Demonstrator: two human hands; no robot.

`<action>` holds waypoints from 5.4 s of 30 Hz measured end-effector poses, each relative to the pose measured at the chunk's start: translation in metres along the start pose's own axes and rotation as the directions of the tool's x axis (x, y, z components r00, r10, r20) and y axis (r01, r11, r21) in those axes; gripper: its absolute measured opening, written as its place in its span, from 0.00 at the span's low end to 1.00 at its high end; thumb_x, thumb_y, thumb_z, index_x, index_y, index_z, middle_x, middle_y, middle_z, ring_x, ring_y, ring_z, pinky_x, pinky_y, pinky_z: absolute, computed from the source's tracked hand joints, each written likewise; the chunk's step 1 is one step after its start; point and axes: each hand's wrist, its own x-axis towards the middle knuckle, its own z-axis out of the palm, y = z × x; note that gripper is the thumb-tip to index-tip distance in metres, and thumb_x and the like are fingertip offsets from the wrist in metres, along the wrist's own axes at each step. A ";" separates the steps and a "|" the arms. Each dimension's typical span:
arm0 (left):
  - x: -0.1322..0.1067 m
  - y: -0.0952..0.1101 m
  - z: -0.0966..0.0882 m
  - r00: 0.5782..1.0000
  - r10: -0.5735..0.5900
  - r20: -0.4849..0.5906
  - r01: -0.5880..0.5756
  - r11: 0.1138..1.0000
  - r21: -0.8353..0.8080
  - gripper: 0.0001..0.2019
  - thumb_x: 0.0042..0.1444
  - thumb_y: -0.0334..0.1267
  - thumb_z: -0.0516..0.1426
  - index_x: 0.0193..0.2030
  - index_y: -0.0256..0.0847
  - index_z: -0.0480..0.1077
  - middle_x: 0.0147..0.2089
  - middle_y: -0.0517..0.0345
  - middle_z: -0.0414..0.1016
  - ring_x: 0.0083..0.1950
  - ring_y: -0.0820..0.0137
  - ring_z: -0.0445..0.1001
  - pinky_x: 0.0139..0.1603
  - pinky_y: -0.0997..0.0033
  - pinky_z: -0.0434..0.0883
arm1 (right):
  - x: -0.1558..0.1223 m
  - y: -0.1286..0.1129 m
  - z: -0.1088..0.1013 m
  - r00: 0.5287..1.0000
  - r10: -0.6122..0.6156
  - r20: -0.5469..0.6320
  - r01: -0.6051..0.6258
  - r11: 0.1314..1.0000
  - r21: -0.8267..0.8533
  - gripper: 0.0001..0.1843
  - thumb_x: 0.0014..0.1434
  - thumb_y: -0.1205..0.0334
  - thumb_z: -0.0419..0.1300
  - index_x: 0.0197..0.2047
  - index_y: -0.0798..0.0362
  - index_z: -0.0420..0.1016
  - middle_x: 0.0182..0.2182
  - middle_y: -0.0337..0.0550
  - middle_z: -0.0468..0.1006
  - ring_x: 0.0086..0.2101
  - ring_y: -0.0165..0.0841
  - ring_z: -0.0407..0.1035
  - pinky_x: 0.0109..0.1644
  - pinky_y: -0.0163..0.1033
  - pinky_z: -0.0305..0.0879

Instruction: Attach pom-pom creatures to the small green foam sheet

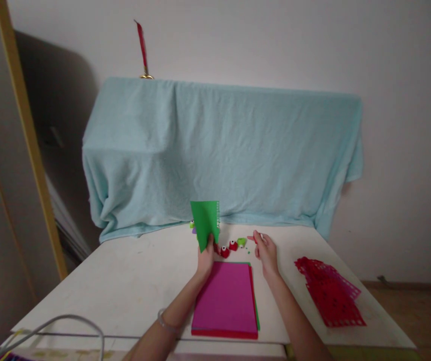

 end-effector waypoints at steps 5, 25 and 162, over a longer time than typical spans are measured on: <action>0.002 0.000 -0.002 0.998 -0.030 -0.063 0.032 0.999 0.026 0.31 0.58 0.65 0.46 0.17 0.41 0.63 0.20 0.53 0.67 0.25 0.68 0.67 0.33 0.67 0.64 | 0.007 0.015 -0.004 0.998 -0.066 0.019 0.067 0.990 -0.122 0.28 0.47 0.44 0.69 0.43 0.57 0.74 0.32 0.45 0.77 0.20 0.29 0.68 0.21 0.33 0.59; 0.032 -0.025 -0.023 0.910 -0.064 -0.409 0.000 0.988 -0.156 0.23 0.61 0.55 0.49 0.22 0.42 0.60 0.20 0.59 0.63 0.23 0.69 0.63 0.30 0.66 0.62 | 0.006 0.031 -0.009 0.917 -0.383 0.112 0.371 0.714 -0.595 0.14 0.55 0.59 0.60 0.44 0.54 0.76 0.41 0.50 0.75 0.27 0.35 0.67 0.39 0.43 0.63; 0.002 0.010 0.001 0.971 0.192 0.142 -0.217 0.957 0.190 0.30 0.61 0.59 0.50 0.20 0.34 0.68 0.18 0.55 0.66 0.22 0.74 0.62 0.26 0.74 0.57 | -0.009 0.012 0.066 0.939 0.051 0.341 -0.063 0.998 0.023 0.28 0.51 0.35 0.63 0.27 0.52 0.60 0.16 0.30 0.54 0.17 0.23 0.46 0.19 0.32 0.40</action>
